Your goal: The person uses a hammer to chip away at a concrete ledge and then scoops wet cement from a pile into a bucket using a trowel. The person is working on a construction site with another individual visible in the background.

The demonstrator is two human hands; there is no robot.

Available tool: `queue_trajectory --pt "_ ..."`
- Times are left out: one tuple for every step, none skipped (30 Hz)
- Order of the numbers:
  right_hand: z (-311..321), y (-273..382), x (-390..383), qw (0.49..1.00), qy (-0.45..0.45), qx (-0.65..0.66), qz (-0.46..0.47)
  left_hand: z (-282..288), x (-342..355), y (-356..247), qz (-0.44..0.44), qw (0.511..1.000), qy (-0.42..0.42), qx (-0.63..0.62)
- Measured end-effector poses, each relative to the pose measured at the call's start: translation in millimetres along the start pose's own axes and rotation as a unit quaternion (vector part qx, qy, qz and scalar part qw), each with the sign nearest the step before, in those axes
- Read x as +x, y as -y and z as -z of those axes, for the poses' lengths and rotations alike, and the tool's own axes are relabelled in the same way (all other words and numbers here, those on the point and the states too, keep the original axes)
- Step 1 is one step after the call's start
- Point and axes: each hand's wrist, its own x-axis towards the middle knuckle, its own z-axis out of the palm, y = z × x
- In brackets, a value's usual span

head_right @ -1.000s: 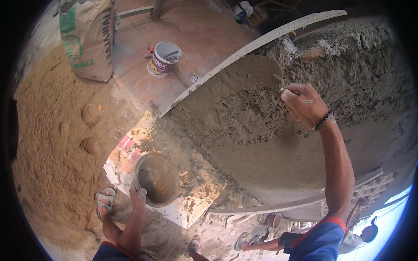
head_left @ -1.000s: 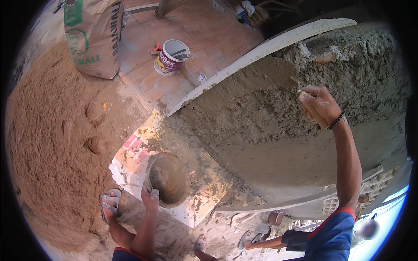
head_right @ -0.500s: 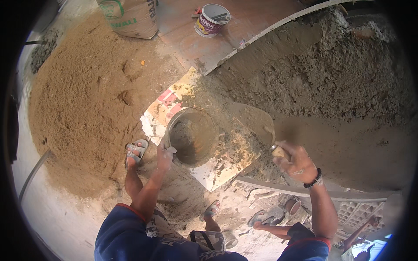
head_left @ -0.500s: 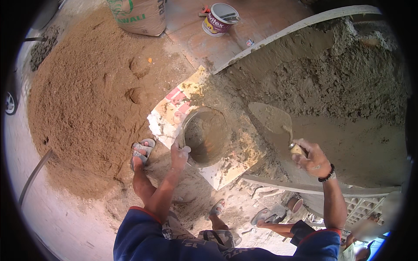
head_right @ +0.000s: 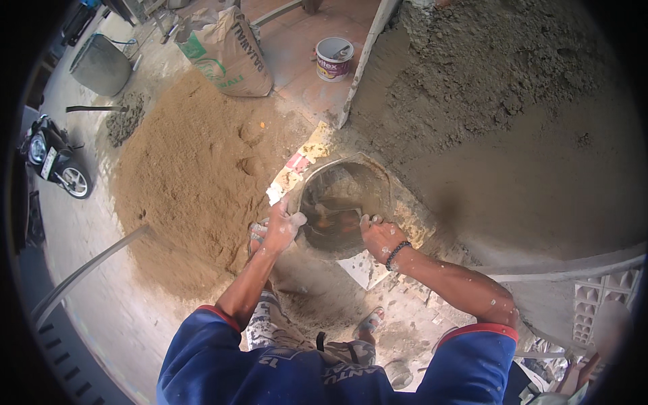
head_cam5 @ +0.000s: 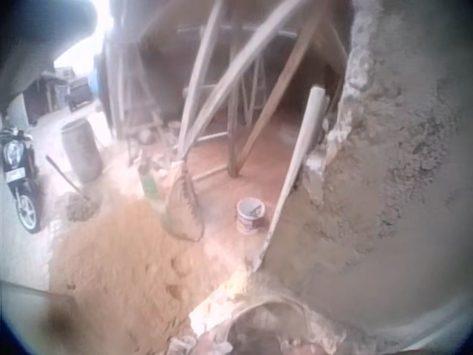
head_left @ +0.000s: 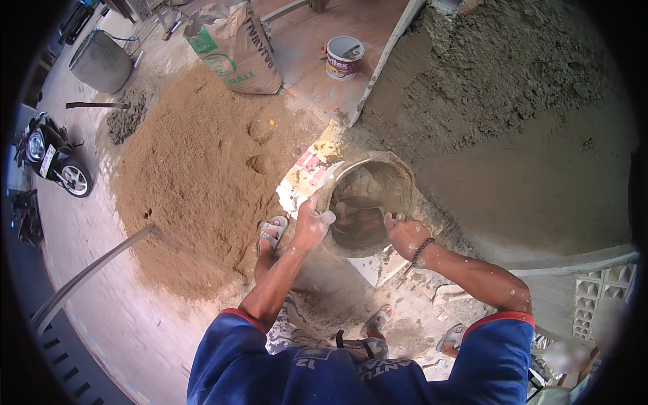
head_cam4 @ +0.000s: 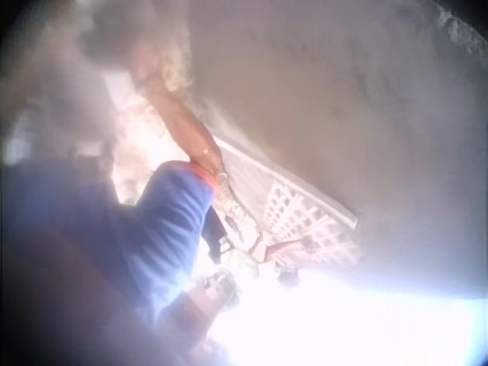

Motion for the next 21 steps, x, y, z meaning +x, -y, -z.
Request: queue_trajectory --pt "13.5 -1.7 -15.6 1.000 0.024 0.009 0.004 -7.4 -2.5 -4.7 0.002 1.000 0.006 -0.006" --pt "18.6 -14.6 -32.0 1.000 0.013 0.025 -0.006 -15.2 -4.9 -10.5 0.004 1.000 0.013 -0.011" --pt "30.9 -22.6 -47.2 0.999 -0.042 -0.009 -0.026 -20.7 -6.4 -16.8 0.005 1.000 0.017 0.010" --pt "47.5 -28.1 -65.2 0.994 -0.095 -0.043 -0.044 -26.2 -11.9 -22.6 0.008 0.999 0.017 0.032" --pt "61.1 -31.3 -76.9 0.984 -0.147 -0.075 -0.061 -31.0 -16.2 -29.2 0.012 0.998 0.016 0.055" --pt "70.0 -33.3 -82.0 0.981 -0.153 -0.091 -0.076 -40.8 -19.8 -40.9 -0.025 0.995 0.018 0.092" --pt "81.0 -34.6 -85.2 0.977 -0.158 -0.110 -0.095 -52.4 -21.3 -53.5 -0.034 0.991 0.028 0.125" --pt "87.9 -32.8 -88.1 0.972 -0.163 -0.129 -0.112 -62.2 -23.0 -66.1 -0.044 0.986 0.035 0.159" --pt "85.1 -31.8 -89.5 0.969 -0.158 -0.142 -0.122 -74.9 -23.3 -75.1 -0.056 0.979 0.045 0.193" --pt "79.2 -31.0 -85.0 0.966 -0.155 -0.158 -0.133 -85.9 -23.2 -81.5 -0.073 0.973 0.042 0.213" --pt "77.7 -33.0 -86.0 0.962 -0.153 -0.174 -0.143 -95.9 -23.9 -87.5 -0.090 0.968 0.036 0.233" --pt "82.0 -35.0 -88.8 0.974 -0.128 -0.132 -0.130 -101.2 -24.6 -92.4 -0.106 0.961 0.023 0.254" --pt "86.8 -36.5 -91.0 0.984 -0.104 -0.091 -0.115 -106.4 -25.8 -97.8 -0.124 0.956 0.025 0.264" --pt "91.6 -37.7 -92.2 0.991 -0.079 -0.049 -0.099 -111.9 -27.1 -104.0 -0.142 0.951 0.026 0.275" --pt "87.3 -49.7 -97.2 0.995 -0.051 -0.013 -0.088 -123.1 -23.1 -104.8 -0.160 0.946 0.030 0.279" --pt "80.0 -56.5 -101.3 0.997 -0.024 0.026 -0.067 -124.4 -24.2 -111.9 -0.123 0.965 0.046 0.228" --pt "73.0 -60.2 -102.4 0.997 0.004 0.064 -0.046 -123.8 -25.8 -113.9 -0.115 0.969 0.051 0.215" --pt "64.8 -61.6 -100.1 0.992 0.009 0.116 -0.051 -124.9 -25.0 -110.5 -0.108 0.972 0.058 0.200" --pt "54.7 -58.4 -98.5 0.984 0.016 0.169 -0.053 -124.2 -27.1 -106.8 -0.097 0.976 0.062 0.186" --pt "44.9 -56.3 -94.9 0.973 0.025 0.222 -0.056 -123.2 -24.4 -96.0 -0.139 0.968 0.047 0.204" --pt "32.0 -50.9 -91.5 0.965 -0.030 0.258 -0.031 -119.0 -25.9 -96.0 -0.117 0.966 0.042 0.227"
